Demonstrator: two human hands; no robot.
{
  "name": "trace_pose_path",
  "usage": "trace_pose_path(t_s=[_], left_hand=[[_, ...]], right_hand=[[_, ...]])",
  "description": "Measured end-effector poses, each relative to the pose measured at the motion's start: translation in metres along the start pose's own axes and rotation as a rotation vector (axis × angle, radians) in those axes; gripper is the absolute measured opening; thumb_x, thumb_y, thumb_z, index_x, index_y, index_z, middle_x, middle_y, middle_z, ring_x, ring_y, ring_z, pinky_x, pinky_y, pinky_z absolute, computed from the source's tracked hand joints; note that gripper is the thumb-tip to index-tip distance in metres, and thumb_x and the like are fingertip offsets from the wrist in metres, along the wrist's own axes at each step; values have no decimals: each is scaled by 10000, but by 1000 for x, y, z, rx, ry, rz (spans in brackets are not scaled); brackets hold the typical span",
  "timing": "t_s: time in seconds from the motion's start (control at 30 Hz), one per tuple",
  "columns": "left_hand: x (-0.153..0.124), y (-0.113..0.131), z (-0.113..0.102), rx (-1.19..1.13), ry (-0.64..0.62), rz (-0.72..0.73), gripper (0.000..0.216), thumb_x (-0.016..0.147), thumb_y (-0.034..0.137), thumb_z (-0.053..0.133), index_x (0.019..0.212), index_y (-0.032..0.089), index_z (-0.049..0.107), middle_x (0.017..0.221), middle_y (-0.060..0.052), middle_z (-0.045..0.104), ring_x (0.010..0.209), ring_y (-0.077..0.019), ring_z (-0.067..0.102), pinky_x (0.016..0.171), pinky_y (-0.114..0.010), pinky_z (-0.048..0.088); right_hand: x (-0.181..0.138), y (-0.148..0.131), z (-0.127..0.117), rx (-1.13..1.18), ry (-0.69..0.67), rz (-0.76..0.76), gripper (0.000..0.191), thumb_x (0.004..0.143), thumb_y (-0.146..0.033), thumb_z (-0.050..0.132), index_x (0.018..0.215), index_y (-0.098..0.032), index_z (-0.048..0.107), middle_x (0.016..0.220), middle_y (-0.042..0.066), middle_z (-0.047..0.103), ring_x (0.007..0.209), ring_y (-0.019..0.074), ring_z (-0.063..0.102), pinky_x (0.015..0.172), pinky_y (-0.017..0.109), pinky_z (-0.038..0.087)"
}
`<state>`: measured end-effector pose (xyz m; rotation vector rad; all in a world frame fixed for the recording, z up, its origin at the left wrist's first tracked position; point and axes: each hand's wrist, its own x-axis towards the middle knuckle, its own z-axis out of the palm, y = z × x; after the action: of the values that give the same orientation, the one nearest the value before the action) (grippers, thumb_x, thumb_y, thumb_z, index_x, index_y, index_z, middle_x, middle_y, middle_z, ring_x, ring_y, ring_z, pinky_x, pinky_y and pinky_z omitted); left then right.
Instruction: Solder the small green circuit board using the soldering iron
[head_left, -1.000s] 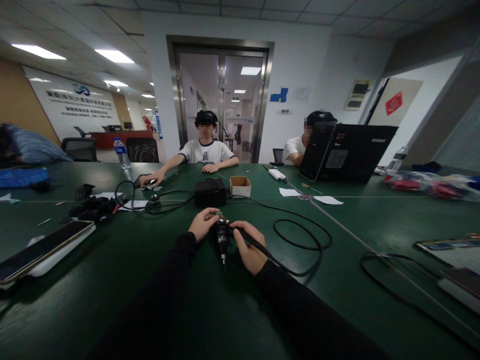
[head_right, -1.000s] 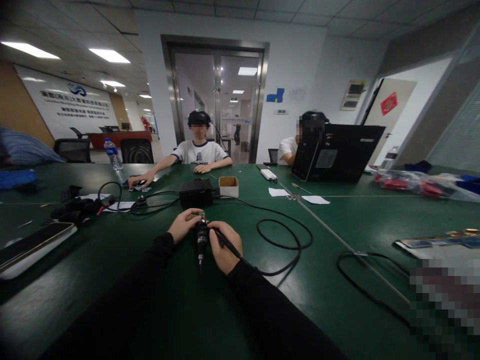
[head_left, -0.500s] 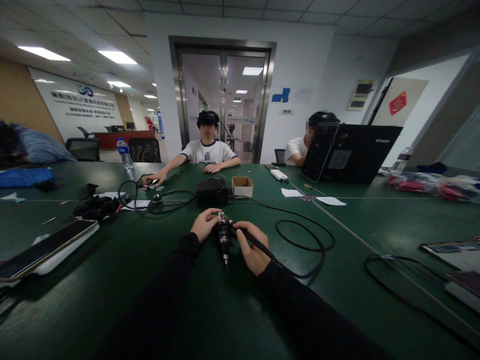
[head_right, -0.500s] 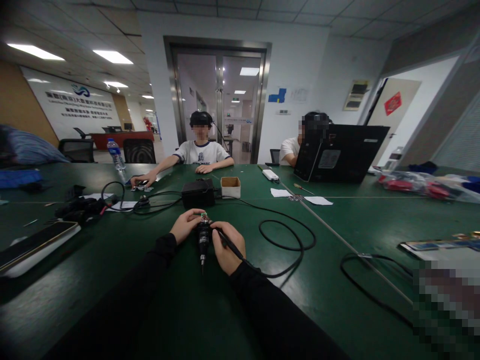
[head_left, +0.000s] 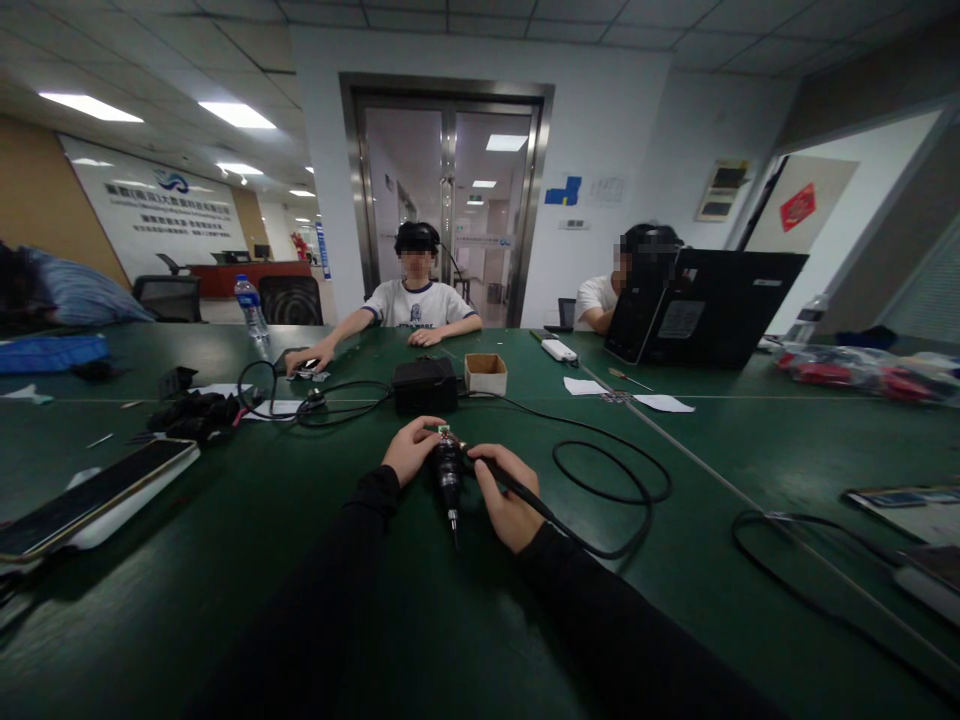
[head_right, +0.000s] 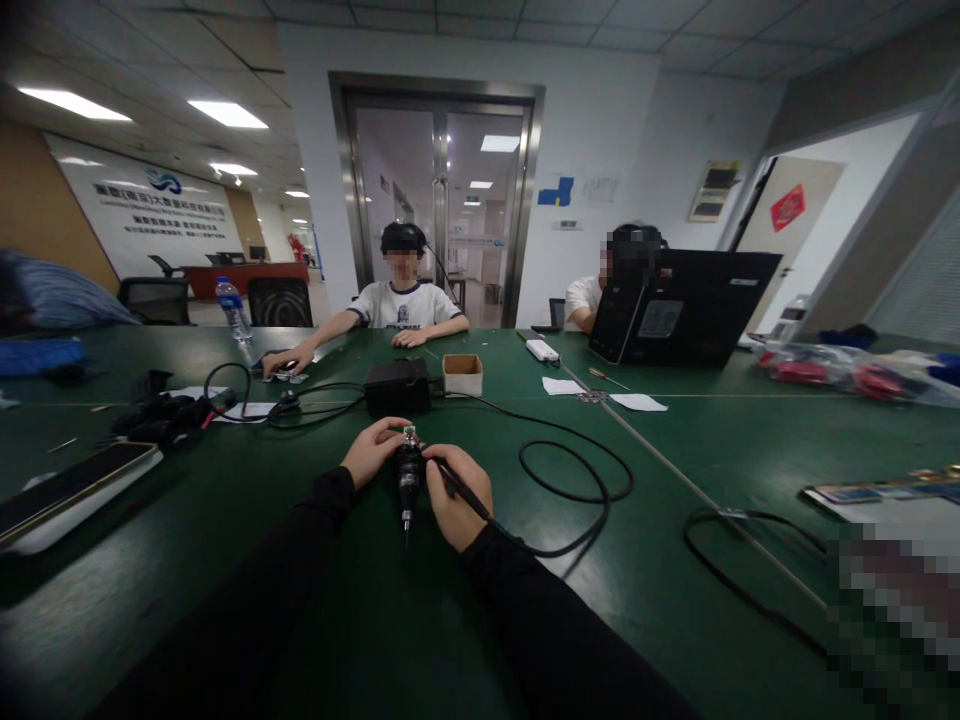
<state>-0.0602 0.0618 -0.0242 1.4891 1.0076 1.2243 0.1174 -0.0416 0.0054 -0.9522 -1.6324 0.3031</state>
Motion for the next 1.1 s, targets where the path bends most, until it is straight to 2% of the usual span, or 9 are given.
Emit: trace_pose_path(t_s=[0.27, 0.5, 0.77, 1.1], left_hand=[[-2, 6, 1, -24, 8, -1, 297, 711, 299, 669, 975, 168, 633, 851, -66, 731, 859, -221, 684, 889, -384, 490], [0, 1, 0, -21, 11, 15, 299, 720, 302, 661, 985, 168, 626, 869, -74, 731, 872, -224, 681, 902, -394, 483], [3, -4, 0, -27, 17, 17, 324, 700, 317, 661, 985, 169, 615, 882, -77, 727, 865, -219, 675, 866, -369, 483], [1, -1, 1, -23, 16, 10, 332, 700, 345, 677, 978, 172, 617, 862, -68, 722, 842, -214, 672, 830, -353, 491]], right_hand=[[0, -1, 0, 4, -16, -11, 146, 874, -198, 518, 897, -205, 662, 902, 37, 705, 844, 181, 656, 801, 293, 507], [0, -2, -1, 5, -11, -9, 148, 877, -200, 519, 902, -209, 665, 909, 36, 703, 846, 182, 657, 801, 293, 506], [1, -3, -1, -13, 27, -5, 145, 863, -210, 514, 866, -210, 659, 871, 37, 703, 814, 183, 653, 792, 295, 512], [0, -1, -1, -9, 7, 1, 138, 869, -204, 520, 884, -205, 657, 889, 40, 700, 837, 185, 653, 794, 293, 507]])
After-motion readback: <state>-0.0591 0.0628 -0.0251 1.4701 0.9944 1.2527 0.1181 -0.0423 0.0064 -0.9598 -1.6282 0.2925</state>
